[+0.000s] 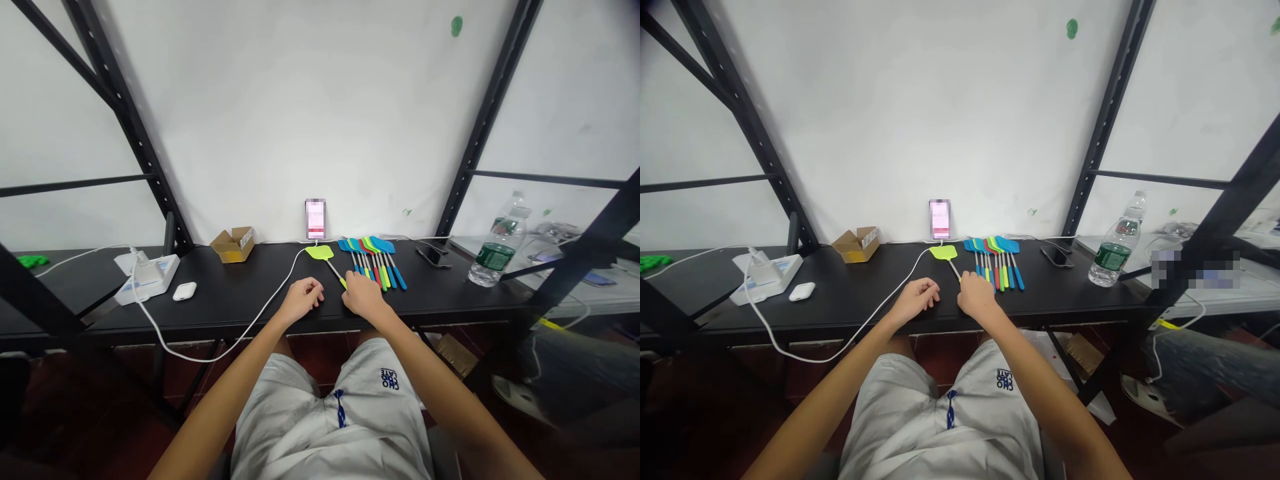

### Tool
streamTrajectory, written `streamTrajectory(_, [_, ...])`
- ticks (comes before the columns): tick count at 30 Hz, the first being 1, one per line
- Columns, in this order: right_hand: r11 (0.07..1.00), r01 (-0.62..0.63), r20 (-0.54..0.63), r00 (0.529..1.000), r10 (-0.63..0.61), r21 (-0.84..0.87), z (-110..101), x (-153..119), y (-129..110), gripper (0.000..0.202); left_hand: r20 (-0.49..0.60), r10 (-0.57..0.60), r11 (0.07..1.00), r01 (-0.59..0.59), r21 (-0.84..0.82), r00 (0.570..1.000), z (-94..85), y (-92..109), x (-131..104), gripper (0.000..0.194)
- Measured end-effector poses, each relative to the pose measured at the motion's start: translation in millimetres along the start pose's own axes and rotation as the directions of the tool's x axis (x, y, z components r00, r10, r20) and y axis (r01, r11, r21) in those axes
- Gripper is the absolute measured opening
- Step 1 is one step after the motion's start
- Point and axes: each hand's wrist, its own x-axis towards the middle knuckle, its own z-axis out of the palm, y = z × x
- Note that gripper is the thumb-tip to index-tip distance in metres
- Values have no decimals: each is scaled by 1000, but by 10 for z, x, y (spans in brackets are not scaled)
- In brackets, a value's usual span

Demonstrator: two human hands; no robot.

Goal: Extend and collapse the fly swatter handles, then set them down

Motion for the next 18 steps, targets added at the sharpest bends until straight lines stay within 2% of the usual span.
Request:
streamTrajectory(4, [998, -55, 20, 998, 55, 25, 8, 33, 17, 26, -4, 1, 1000, -1, -7, 1000, 3, 2, -4, 23])
streamTrajectory(18, [998, -31, 118, 993, 25, 46, -144, -9, 59, 26, 1, -14, 1000, 14, -1, 1000, 1, 47, -11, 22])
